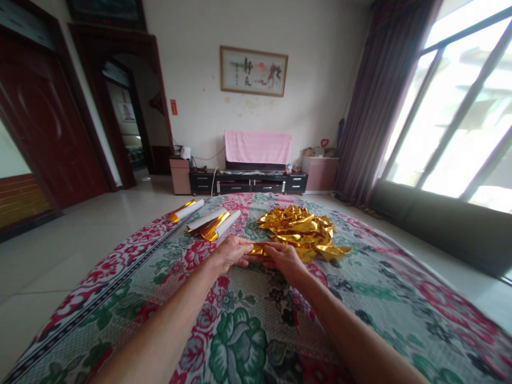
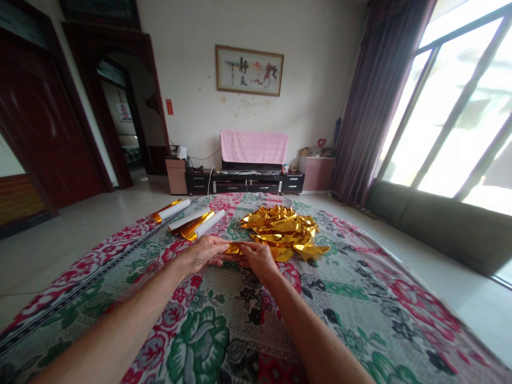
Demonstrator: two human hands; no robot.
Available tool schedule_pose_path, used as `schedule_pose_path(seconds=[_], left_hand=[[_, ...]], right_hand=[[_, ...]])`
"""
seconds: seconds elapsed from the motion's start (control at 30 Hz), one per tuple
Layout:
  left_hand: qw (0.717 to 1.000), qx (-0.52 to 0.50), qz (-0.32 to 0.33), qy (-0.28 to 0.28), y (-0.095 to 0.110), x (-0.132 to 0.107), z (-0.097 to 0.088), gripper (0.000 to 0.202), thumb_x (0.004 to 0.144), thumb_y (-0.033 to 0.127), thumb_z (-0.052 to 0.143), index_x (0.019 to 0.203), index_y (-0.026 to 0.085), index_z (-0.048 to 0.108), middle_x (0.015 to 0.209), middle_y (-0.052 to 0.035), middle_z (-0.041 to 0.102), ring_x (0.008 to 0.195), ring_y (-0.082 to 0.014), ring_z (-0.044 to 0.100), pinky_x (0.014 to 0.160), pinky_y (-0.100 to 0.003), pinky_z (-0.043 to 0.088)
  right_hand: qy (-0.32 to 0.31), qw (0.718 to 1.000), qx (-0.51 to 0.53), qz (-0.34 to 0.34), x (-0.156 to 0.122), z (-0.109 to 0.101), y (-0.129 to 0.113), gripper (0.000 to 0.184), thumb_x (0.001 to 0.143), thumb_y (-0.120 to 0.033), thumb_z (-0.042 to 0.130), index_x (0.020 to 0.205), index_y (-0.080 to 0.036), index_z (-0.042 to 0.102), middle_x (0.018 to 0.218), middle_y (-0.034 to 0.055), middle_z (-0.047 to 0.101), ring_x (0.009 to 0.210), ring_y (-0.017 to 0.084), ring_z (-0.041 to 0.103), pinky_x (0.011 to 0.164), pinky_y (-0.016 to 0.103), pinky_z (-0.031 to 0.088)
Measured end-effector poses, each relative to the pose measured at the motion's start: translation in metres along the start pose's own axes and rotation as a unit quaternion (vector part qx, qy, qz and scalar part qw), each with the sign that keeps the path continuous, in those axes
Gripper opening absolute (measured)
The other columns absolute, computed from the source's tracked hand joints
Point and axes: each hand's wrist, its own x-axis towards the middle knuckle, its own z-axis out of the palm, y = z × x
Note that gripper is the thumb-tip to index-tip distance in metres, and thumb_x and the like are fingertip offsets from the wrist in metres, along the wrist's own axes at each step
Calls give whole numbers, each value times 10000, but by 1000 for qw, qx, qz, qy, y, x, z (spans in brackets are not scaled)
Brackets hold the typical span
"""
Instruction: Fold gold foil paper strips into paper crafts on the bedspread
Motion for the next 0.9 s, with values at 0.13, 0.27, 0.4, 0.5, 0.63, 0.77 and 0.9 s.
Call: schedule_pose_path(seconds=[0.13, 0.27, 0.4, 0.5, 0.63, 0.77, 0.9], left_hand=[[1000, 8, -1, 28, -2, 1, 0, 236, 783, 182, 503, 969, 116, 633, 799, -91, 673, 697, -136, 635, 437, -131, 409], [999, 17, 1, 36, -4, 3, 1, 238, 790, 200, 497, 967, 109, 627, 796, -89, 672, 693, -133, 633, 441, -134, 406], [999, 21, 8, 30, -4, 2, 1, 238, 775, 220, 524, 959, 113, 631, 787, -82, 672, 691, -135, 632, 453, -143, 407], [999, 25, 9, 42, -4, 2, 1, 243, 766, 241, 539, 951, 120, 638, 794, -79, 673, 668, -133, 628, 469, -158, 414], [998, 29, 5, 54, -6, 3, 0, 248, 753, 270, 557, 940, 132, 646, 817, -73, 675, 661, -132, 622, 475, -166, 415], [998, 33, 6, 48, -7, 5, 0, 248, 757, 274, 546, 936, 134, 645, 813, -70, 673, 665, -130, 622, 470, -160, 408], [999, 36, 6, 38, -6, 4, 0, 257, 750, 285, 558, 932, 125, 644, 782, -74, 667, 660, -128, 618, 468, -158, 410]], right_hand=[[-9, 1000, -20, -3, 1, -2, 2, 258, 754, -258, 545, 973, -179, 656, 777, 20, 693, 681, 128, 640, 566, 190, 502], [-9, 1000, -17, -3, 1, -2, 2, 266, 747, -271, 549, 972, -181, 660, 769, 25, 694, 673, 132, 637, 572, 202, 504], [1, 1000, -13, -6, 0, 0, 1, 259, 756, -273, 540, 964, -181, 665, 761, 24, 693, 654, 130, 634, 562, 202, 502], [-8, 1000, -26, -11, 0, 0, 1, 256, 756, -269, 542, 960, -178, 668, 755, 19, 692, 654, 126, 633, 557, 195, 501], [-24, 999, -36, -14, 1, -1, 2, 264, 753, -276, 548, 966, -170, 665, 776, 24, 692, 667, 128, 634, 560, 196, 503], [-14, 999, -30, -8, 1, 0, 1, 254, 761, -275, 539, 954, -168, 665, 760, 28, 692, 654, 119, 631, 549, 183, 492], [3, 1000, -20, 0, 0, 1, 1, 254, 772, -277, 523, 949, -160, 662, 718, 26, 688, 648, 122, 633, 546, 183, 485]])
